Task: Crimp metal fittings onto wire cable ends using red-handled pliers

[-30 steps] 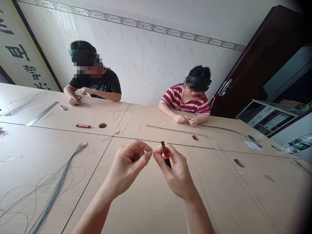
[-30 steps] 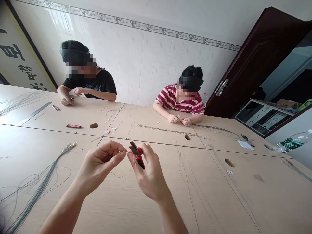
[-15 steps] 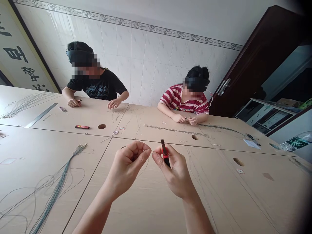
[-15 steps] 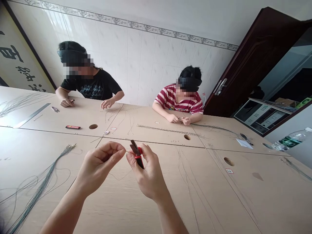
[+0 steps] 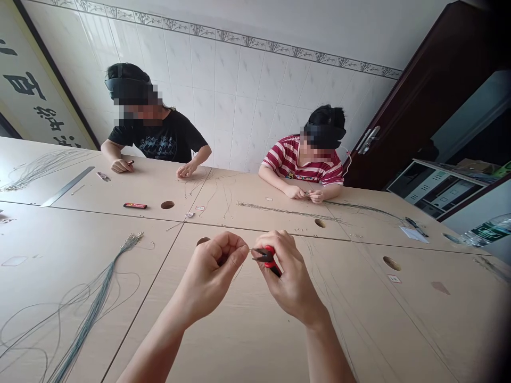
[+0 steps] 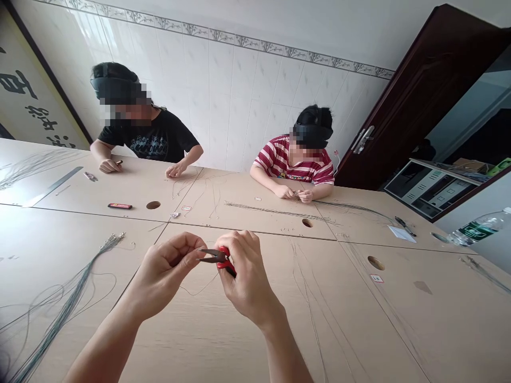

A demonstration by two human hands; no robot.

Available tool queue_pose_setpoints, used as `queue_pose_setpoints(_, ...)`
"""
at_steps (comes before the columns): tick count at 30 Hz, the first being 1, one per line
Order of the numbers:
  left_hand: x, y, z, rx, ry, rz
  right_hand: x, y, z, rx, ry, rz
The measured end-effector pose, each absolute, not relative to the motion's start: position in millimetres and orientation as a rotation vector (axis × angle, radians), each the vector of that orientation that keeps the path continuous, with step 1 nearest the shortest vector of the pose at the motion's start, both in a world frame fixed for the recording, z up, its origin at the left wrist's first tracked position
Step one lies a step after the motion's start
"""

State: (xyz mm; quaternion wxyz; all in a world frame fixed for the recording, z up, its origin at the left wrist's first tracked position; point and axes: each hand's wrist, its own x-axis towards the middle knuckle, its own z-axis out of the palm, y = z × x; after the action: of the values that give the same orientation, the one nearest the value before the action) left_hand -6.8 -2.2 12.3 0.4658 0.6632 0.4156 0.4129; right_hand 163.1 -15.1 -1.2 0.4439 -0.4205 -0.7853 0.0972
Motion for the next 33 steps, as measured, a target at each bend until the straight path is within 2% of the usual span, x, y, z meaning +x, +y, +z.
queue_pose_setpoints(3,-6.3,-2.2,11.8,1.611,1.026,1.028,163.7,-13.6,-2.9,-1.057,-1.969,0.206)
queue_pose_setpoints(10,-5.9,-1.8,14.3,1.62,1.017,1.121,161.2,-16.3,1.2,-1.095,-1.783,0.476)
queue_pose_setpoints(16,-5.1,-4.5,16.7,1.651,0.995,1.12,161.6,-19.9,4.4,-1.133,-1.74,0.567)
queue_pose_setpoints(33,-5.9,-1.5,11.8,1.623,1.033,1.018,161.9,-16.0,-2.4,-1.077,-1.857,0.384)
